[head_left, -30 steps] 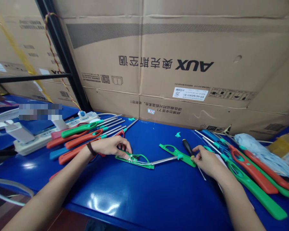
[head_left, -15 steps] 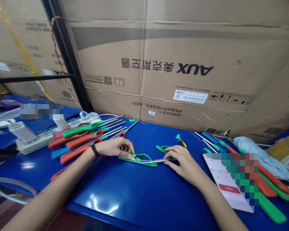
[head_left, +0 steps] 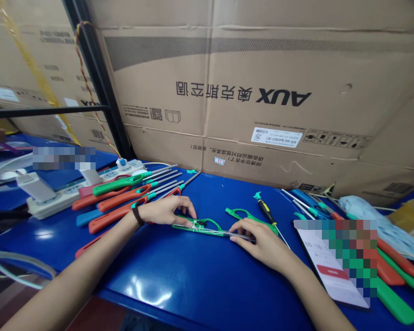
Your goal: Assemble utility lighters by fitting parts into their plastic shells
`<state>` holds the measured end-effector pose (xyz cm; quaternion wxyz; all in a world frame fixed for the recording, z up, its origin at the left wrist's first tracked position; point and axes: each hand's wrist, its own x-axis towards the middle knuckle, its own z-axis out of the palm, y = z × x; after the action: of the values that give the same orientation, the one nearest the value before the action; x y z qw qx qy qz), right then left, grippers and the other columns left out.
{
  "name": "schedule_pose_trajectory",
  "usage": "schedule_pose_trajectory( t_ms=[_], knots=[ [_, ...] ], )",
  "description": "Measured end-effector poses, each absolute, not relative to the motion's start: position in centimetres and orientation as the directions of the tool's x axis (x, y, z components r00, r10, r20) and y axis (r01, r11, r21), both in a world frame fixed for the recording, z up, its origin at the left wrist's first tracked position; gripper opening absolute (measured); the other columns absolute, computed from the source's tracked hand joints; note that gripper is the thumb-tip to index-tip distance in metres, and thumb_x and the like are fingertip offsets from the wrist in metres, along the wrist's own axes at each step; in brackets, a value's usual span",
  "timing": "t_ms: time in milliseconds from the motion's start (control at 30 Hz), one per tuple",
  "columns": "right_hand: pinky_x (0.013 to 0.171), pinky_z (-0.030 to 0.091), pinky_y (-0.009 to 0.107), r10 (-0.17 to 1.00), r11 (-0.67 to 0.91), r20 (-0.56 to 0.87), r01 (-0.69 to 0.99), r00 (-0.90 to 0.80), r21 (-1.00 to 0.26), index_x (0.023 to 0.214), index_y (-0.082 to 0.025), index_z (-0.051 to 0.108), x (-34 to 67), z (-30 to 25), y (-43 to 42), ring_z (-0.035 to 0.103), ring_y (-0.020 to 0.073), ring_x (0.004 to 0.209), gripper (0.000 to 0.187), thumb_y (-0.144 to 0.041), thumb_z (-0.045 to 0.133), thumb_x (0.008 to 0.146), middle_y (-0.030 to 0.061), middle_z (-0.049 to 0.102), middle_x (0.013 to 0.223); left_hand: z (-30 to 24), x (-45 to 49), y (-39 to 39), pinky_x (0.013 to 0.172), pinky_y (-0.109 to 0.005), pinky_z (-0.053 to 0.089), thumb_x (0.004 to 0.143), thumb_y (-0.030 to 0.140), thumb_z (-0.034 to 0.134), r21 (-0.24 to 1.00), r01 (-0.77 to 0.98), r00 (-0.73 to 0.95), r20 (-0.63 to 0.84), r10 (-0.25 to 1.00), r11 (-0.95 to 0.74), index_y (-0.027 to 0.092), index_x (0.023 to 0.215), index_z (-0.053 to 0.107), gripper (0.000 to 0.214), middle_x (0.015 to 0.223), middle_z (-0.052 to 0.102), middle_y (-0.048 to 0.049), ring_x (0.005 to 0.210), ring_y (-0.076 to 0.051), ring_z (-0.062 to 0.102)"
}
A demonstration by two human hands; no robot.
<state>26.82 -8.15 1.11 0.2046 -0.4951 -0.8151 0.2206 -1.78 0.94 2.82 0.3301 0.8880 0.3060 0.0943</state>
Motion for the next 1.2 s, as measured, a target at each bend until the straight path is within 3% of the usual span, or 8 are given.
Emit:
schedule_pose_trajectory(
  t_ms=[133,267,633,967,1200],
  knots=[
    [0.070,0.045,0.028,0.899,0.418,0.125,0.735,-0.420,-0.533,0.092,-0.026,0.062,26.7,1.2,-8.3,0.058,0.0157,0.077,0.013,-0.035,0.053,0.090,0.0004,0.061,0.087,2.4,0.1,-0.3,0.084,-0.028,0.043,0.086,0.034,0.061,0.610,0.375,0.805,0.159,0.572,-0.698,0.018,0.097,0.068,0.021,0.095,0.061,-0.0059,0.091,-0.017,0.056],
    [0.074,0.047,0.029,0.893,0.432,0.140,0.726,-0.428,-0.536,0.094,-0.026,0.061,26.6,1.0,-8.3,0.059,0.0153,0.079,0.011,-0.031,0.052,0.090,0.0003,0.061,0.093,0.9,2.1,-1.6,0.090,-0.031,0.041,0.087,0.033,0.061,0.583,0.313,0.822,0.229,0.521,-0.750,0.021,0.102,0.067,0.021,0.098,0.058,-0.0053,0.093,-0.017,0.054],
    [0.074,0.048,0.029,0.880,0.470,0.186,0.746,-0.436,-0.472,0.091,-0.025,0.063,26.6,0.9,-8.4,0.062,0.0158,0.080,0.011,-0.030,0.053,0.090,0.0014,0.062,0.094,-0.2,2.7,-2.0,0.088,-0.028,0.039,0.084,0.033,0.065,0.565,0.323,0.798,0.268,0.540,-0.759,0.020,0.092,0.070,0.015,0.096,0.056,-0.0047,0.094,-0.017,0.052],
    [0.070,0.049,0.029,0.862,0.504,0.215,0.817,-0.458,-0.280,0.086,-0.023,0.067,26.1,0.8,-8.3,0.063,0.0178,0.080,0.018,-0.026,0.051,0.092,0.0024,0.066,0.087,-0.2,2.9,-2.1,0.086,-0.029,0.040,0.085,0.037,0.063,0.558,0.357,0.770,0.278,0.574,-0.749,0.020,0.088,0.071,0.019,0.094,0.057,-0.0048,0.092,-0.017,0.052],
    [0.071,0.049,0.028,0.827,0.558,0.258,0.789,-0.500,-0.258,0.087,-0.022,0.068,25.8,0.2,-8.2,0.063,0.0175,0.082,0.019,-0.025,0.050,0.092,0.0030,0.067,0.087,-0.4,2.9,-2.1,0.085,-0.028,0.041,0.086,0.036,0.062,0.543,0.344,0.781,0.288,0.554,-0.767,0.020,0.090,0.071,0.019,0.094,0.058,-0.0052,0.091,-0.017,0.053]
  ],
)
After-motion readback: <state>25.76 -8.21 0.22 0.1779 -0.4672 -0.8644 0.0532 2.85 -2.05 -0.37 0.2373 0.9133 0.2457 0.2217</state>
